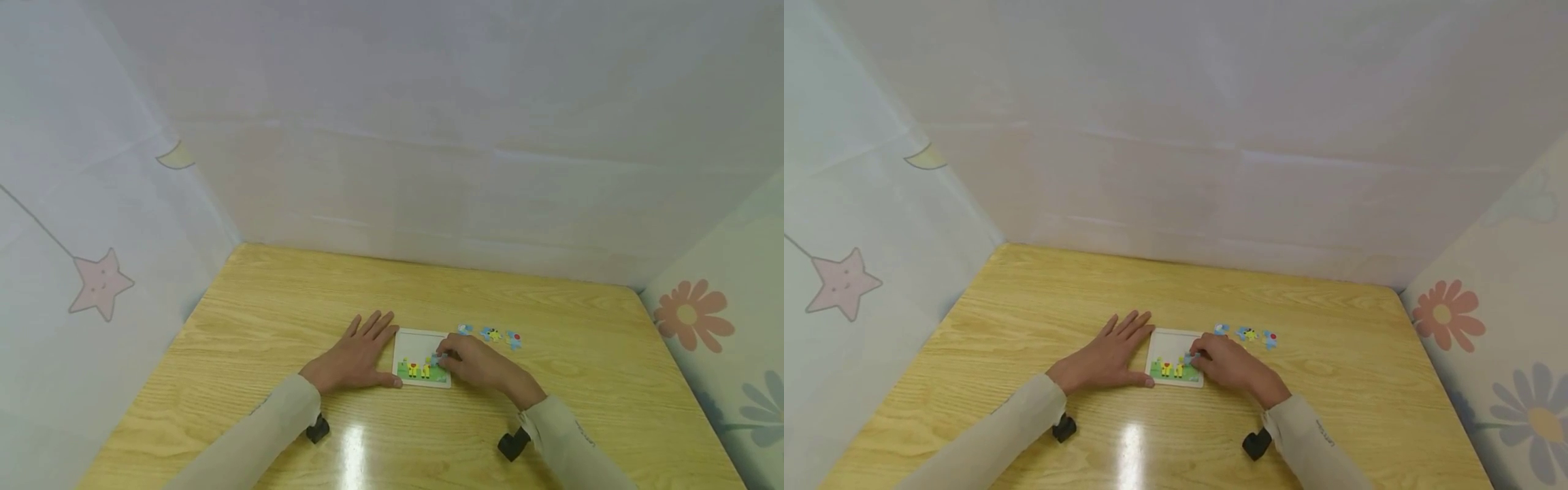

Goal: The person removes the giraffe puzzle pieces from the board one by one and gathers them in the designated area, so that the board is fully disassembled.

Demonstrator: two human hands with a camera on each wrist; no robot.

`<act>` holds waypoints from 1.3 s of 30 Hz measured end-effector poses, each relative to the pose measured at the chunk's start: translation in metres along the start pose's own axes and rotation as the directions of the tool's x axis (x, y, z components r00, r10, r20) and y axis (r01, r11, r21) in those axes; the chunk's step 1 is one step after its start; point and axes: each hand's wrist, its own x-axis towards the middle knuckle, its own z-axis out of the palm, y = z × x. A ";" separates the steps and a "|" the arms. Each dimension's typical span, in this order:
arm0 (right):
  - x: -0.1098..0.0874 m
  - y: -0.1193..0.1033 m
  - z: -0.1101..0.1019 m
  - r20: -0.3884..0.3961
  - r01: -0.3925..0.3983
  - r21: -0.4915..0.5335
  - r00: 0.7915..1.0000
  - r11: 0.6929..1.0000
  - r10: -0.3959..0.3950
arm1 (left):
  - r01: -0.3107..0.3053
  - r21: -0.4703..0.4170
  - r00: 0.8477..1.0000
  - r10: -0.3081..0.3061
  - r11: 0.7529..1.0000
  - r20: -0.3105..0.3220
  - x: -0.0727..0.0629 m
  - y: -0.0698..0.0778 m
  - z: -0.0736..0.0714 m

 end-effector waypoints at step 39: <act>-0.058 0.036 -0.052 -0.129 -0.105 0.046 0.985 0.993 0.110 | 0.008 0.004 1.000 -0.008 1.000 0.005 -0.001 0.002 -0.001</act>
